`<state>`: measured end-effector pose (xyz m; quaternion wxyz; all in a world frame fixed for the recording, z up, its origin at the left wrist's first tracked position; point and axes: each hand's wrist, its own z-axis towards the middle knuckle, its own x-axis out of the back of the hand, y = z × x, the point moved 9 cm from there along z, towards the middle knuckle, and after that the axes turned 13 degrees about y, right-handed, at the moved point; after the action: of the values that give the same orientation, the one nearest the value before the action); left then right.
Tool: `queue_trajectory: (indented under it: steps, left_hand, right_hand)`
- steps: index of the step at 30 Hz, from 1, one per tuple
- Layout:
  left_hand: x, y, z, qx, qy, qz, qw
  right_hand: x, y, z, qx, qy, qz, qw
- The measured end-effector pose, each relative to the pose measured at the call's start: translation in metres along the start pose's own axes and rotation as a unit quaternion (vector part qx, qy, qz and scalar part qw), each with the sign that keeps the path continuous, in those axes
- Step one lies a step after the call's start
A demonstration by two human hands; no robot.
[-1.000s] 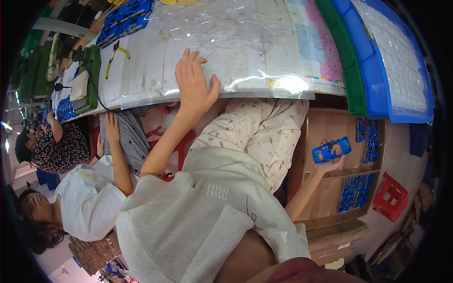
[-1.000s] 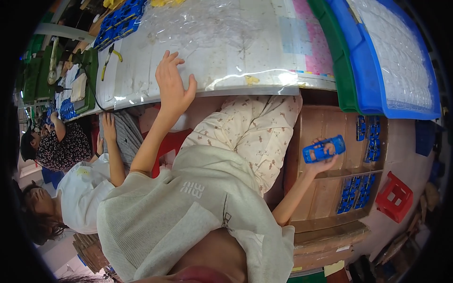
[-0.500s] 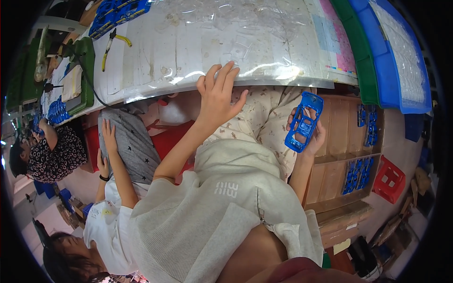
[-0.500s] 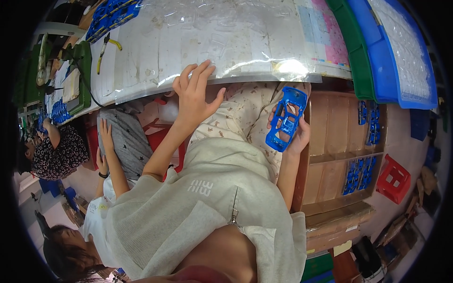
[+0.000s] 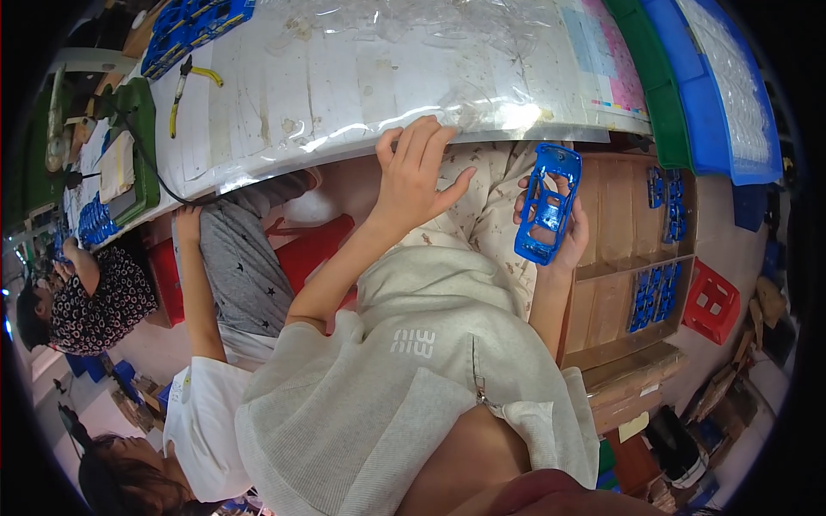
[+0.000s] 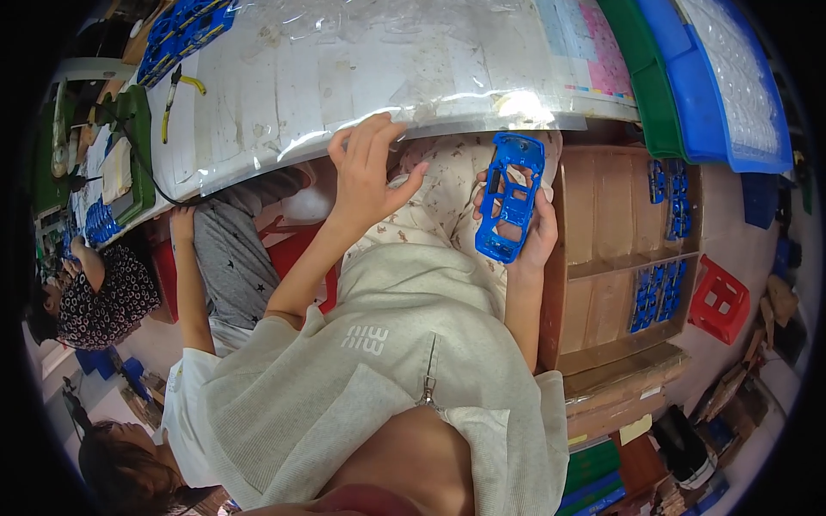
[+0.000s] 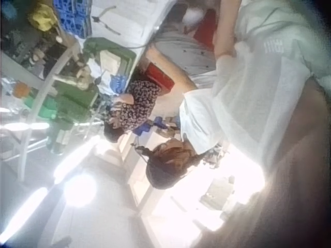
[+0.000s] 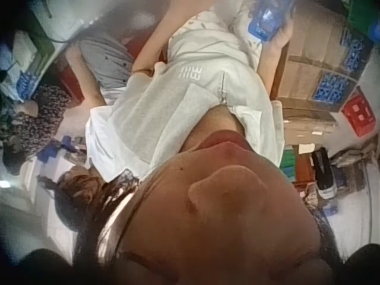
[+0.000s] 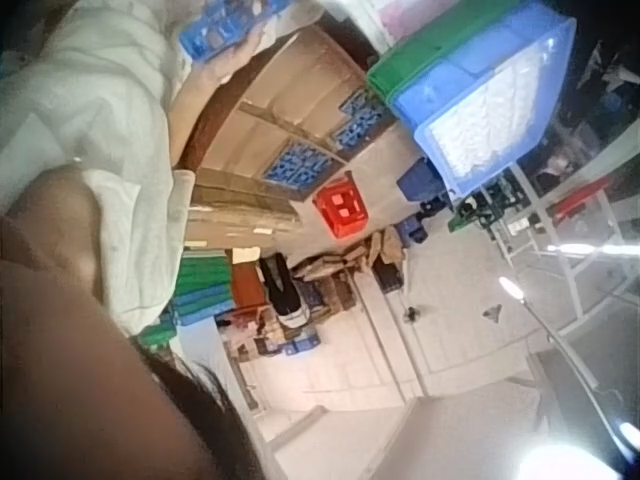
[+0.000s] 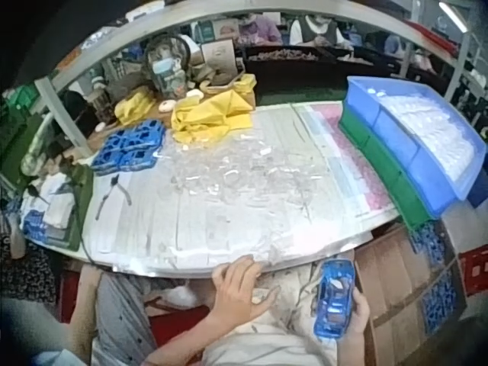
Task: The person unpacks plastic car windows from a container, inserts the windows into toy car bodies by hand, and places the assembled car bodies into a box.
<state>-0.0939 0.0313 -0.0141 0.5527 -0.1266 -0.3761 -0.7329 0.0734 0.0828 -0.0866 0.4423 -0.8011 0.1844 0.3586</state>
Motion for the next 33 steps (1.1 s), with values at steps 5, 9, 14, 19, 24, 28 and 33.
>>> queue_trajectory:
  steps: [5,9,14,19,24,28,33]
  left_hand:
    - [-0.014,0.005,0.01,-0.004,-0.045,0.083,0.995]
    - [-0.016,0.012,0.014,-0.009,-0.037,0.086,0.996]
    - [-0.018,0.014,0.019,0.005,-0.022,0.064,0.998]
    - [-0.026,0.031,0.009,-0.069,-0.028,-0.079,0.994]
    - [-0.004,0.087,-0.006,-0.17,-0.03,-0.283,0.943]
    - [-0.014,0.114,-0.013,-0.224,-0.087,-0.294,0.925]
    - [-0.025,0.12,-0.012,-0.228,-0.097,-0.274,0.929]
  right_hand:
    - [0.0,0.001,-0.002,0.006,0.023,-0.028,0.999]
    - [0.003,-0.001,-0.003,0.015,0.038,-0.044,0.998]
    - [0.005,-0.002,-0.001,0.01,0.037,-0.019,0.999]
    - [0.007,-0.003,-0.002,-0.003,0.055,0.007,0.998]
    - [0.015,-0.004,-0.006,-0.018,0.071,0.029,0.997]
    - [0.005,-0.01,-0.008,0.027,0.065,-0.021,0.997]
    - [0.0,-0.013,-0.012,0.053,0.065,-0.065,0.994]
